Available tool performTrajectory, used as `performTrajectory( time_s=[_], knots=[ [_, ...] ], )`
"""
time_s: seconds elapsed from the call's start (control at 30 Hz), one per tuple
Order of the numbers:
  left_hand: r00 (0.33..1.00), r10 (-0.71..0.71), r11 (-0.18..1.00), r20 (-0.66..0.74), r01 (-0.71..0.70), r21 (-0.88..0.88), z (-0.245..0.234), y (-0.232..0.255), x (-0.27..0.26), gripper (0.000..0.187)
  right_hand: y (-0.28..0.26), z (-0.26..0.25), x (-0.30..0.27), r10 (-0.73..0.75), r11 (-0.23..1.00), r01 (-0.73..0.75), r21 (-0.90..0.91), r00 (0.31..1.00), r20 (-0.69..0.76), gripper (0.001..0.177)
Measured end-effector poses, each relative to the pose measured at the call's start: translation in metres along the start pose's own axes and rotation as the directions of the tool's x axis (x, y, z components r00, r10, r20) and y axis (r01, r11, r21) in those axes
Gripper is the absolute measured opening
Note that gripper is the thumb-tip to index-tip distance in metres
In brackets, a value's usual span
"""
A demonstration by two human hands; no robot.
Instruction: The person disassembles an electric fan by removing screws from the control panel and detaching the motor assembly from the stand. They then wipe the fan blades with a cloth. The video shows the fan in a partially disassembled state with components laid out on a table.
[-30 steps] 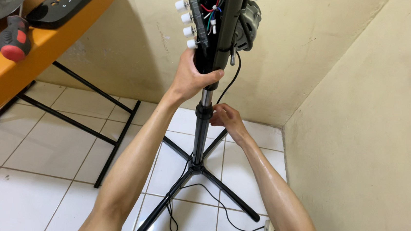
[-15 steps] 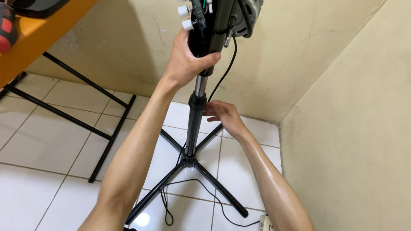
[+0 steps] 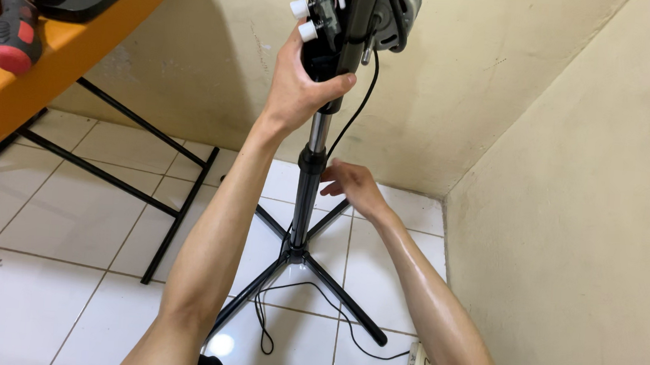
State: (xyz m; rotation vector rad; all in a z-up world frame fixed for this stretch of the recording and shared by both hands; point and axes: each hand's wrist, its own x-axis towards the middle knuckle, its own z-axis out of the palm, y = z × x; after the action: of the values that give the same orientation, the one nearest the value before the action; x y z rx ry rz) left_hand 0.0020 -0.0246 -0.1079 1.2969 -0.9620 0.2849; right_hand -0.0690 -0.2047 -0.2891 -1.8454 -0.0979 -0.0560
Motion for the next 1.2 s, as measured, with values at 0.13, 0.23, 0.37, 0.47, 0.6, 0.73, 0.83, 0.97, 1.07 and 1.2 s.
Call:
performTrajectory(
  time_s=[0.13, 0.23, 0.37, 0.47, 0.6, 0.73, 0.83, 0.97, 1.07, 1.2],
  knots=[
    [0.998, 0.049, 0.998, -0.025, -0.048, 0.052, -0.002, 0.005, 0.004, 0.066, -0.004, 0.000, 0.002, -0.046, 0.997, 0.043, -0.062, 0.998, -0.049, 0.057],
    [0.999, 0.023, 0.999, -0.033, -0.021, 0.041, -0.001, 0.008, 0.006, 0.067, -0.006, -0.001, 0.000, -0.100, 0.982, 0.090, -0.167, 0.994, -0.051, 0.052],
    [0.997, 0.033, 0.996, -0.068, -0.027, 0.083, -0.003, 0.018, 0.006, 0.067, -0.023, -0.005, -0.002, -0.082, 0.996, 0.070, -0.063, 0.971, -0.224, 0.052],
    [0.993, 0.113, 0.990, -0.045, -0.108, 0.089, -0.005, 0.027, 0.009, 0.065, -0.052, -0.002, -0.006, -0.357, 0.924, 0.293, -0.246, 0.891, -0.280, 0.035],
    [0.997, 0.050, 0.998, -0.055, -0.048, 0.045, -0.001, 0.036, 0.006, 0.064, -0.092, 0.022, -0.011, -0.624, 0.771, 0.545, -0.329, 0.750, -0.220, 0.040],
    [0.998, 0.022, 0.997, -0.062, -0.017, 0.078, 0.006, 0.047, 0.007, 0.064, -0.123, 0.041, -0.006, -0.594, 0.802, 0.589, -0.101, 0.770, -0.233, 0.036],
    [0.999, 0.027, 0.995, -0.029, -0.024, 0.099, 0.003, 0.049, 0.005, 0.073, -0.124, 0.054, -0.005, -0.605, 0.767, 0.637, 0.084, 0.760, -0.237, 0.026],
    [0.990, 0.081, 0.978, 0.113, -0.100, 0.181, -0.010, 0.034, -0.004, 0.081, -0.114, 0.062, 0.005, -0.506, 0.824, 0.566, 0.023, 0.754, -0.419, 0.032],
    [0.950, -0.128, 0.961, 0.284, 0.190, -0.202, -0.027, 0.010, -0.020, 0.067, -0.107, 0.061, 0.014, -0.534, 0.794, 0.607, -0.024, 0.679, -0.503, 0.041],
    [0.662, -0.418, 0.908, 0.622, 0.330, 0.259, -0.046, -0.025, -0.051, 0.066, -0.106, 0.051, 0.023, -0.634, 0.730, 0.675, -0.105, 0.611, -0.474, 0.044]
  ],
)
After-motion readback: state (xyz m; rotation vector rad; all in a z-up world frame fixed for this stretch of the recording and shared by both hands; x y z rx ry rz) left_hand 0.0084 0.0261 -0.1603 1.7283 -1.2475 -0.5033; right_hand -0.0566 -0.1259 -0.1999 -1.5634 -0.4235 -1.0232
